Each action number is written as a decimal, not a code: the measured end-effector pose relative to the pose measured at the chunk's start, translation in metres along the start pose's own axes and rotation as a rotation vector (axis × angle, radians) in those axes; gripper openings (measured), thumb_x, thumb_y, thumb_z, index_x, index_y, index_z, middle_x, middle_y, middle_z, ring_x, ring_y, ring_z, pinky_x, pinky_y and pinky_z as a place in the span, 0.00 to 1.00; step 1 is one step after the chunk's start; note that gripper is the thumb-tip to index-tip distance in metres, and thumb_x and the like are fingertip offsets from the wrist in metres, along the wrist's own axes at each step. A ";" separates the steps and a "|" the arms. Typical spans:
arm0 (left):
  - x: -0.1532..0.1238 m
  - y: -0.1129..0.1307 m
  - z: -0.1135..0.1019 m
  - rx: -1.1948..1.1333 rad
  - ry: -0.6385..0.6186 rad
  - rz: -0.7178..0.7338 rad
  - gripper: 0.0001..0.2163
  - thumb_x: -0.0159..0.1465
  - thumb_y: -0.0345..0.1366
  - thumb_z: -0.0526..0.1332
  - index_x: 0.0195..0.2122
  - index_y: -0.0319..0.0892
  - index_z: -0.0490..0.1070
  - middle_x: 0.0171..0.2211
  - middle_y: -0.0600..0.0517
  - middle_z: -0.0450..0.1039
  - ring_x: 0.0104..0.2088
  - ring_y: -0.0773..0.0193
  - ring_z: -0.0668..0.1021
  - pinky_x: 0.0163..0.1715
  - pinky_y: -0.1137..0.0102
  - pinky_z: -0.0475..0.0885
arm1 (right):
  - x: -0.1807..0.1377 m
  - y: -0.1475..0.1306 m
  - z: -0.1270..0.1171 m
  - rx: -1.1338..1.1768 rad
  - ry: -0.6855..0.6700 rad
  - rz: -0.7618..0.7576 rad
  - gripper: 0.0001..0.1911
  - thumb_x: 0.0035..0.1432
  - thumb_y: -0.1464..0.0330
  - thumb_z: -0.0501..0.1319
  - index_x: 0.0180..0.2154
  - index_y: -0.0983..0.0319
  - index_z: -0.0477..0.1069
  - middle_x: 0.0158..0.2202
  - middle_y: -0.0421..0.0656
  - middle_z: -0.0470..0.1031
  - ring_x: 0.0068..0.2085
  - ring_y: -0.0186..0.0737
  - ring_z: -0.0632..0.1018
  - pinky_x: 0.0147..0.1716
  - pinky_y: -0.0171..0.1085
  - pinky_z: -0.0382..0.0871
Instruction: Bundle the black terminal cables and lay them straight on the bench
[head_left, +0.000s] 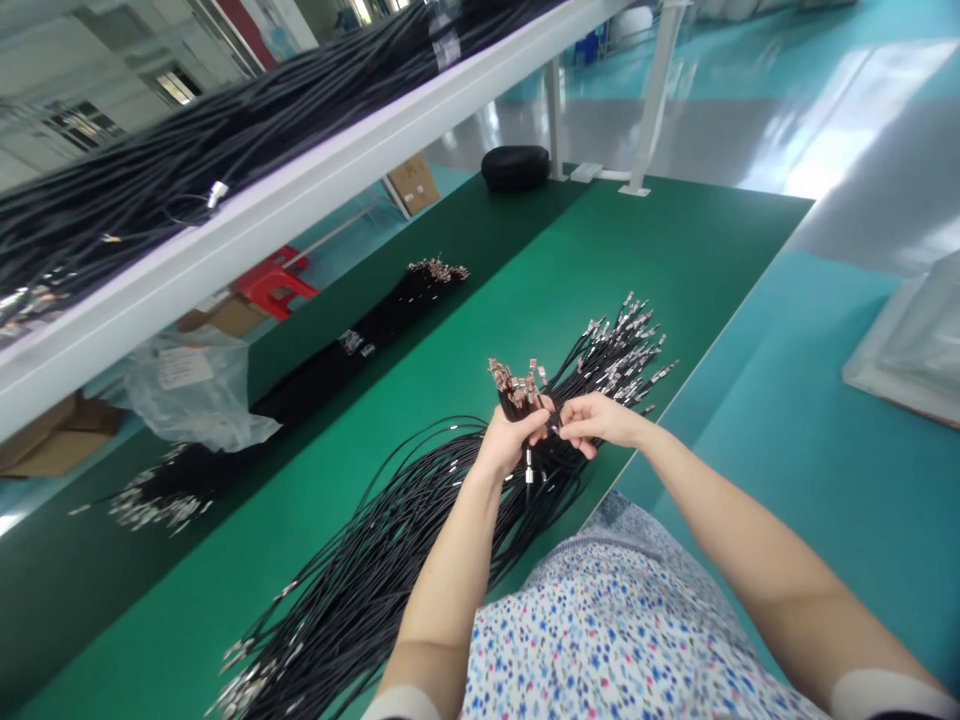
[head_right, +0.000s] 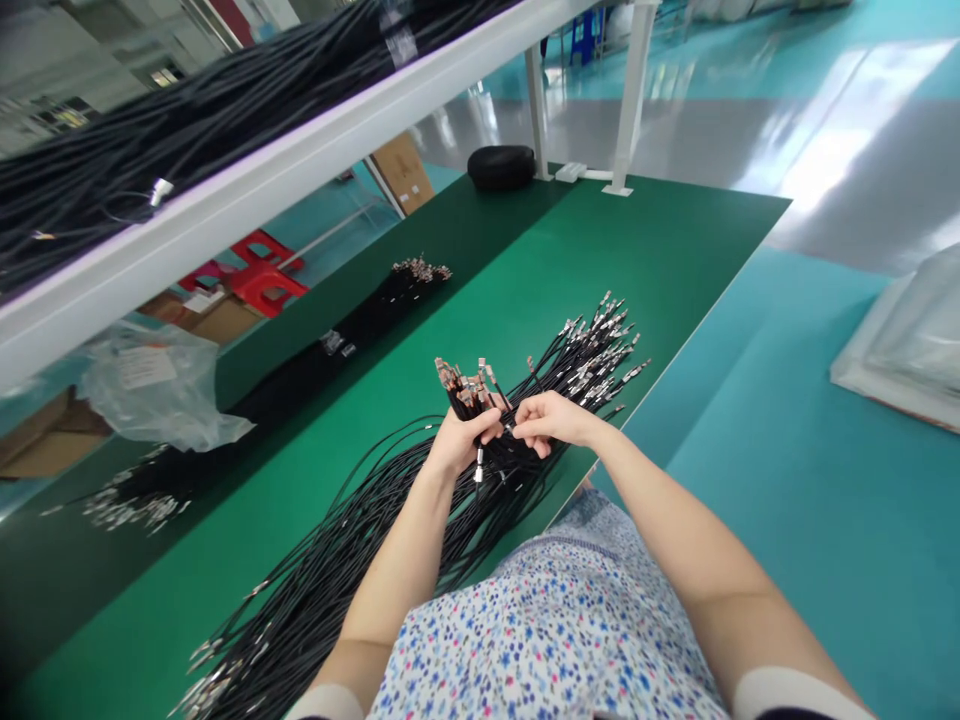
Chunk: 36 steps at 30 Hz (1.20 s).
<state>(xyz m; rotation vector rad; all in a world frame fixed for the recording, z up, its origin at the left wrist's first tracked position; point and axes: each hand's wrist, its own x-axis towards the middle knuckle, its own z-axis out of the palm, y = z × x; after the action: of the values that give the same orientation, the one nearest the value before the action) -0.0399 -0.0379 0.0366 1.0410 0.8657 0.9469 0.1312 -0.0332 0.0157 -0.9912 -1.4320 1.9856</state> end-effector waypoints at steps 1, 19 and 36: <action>0.000 0.000 0.001 0.012 -0.022 -0.012 0.12 0.49 0.37 0.65 0.32 0.36 0.69 0.22 0.55 0.66 0.16 0.77 0.62 0.17 0.76 0.55 | 0.001 0.000 0.001 0.016 -0.012 0.003 0.15 0.43 0.62 0.65 0.26 0.66 0.63 0.17 0.37 0.70 0.15 0.31 0.71 0.14 0.28 0.63; 0.016 -0.003 0.000 0.060 0.119 -0.082 0.12 0.55 0.41 0.60 0.23 0.36 0.70 0.22 0.51 0.69 0.17 0.74 0.63 0.21 0.74 0.60 | -0.054 0.053 -0.061 -0.304 0.791 0.367 0.30 0.48 0.44 0.52 0.11 0.61 0.55 0.08 0.39 0.58 0.11 0.28 0.60 0.15 0.32 0.57; -0.009 -0.004 0.011 0.056 -0.086 -0.106 0.15 0.58 0.41 0.58 0.18 0.38 0.64 0.15 0.54 0.62 0.21 0.67 0.69 0.34 0.65 0.68 | 0.012 0.090 -0.058 0.320 0.982 0.256 0.15 0.46 0.68 0.64 0.26 0.61 0.56 0.15 0.35 0.65 0.15 0.27 0.67 0.14 0.28 0.67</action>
<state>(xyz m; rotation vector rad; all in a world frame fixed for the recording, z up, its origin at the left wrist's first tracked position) -0.0324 -0.0502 0.0367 1.0654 0.8715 0.7873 0.1717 -0.0196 -0.0829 -1.7016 -0.4525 1.4193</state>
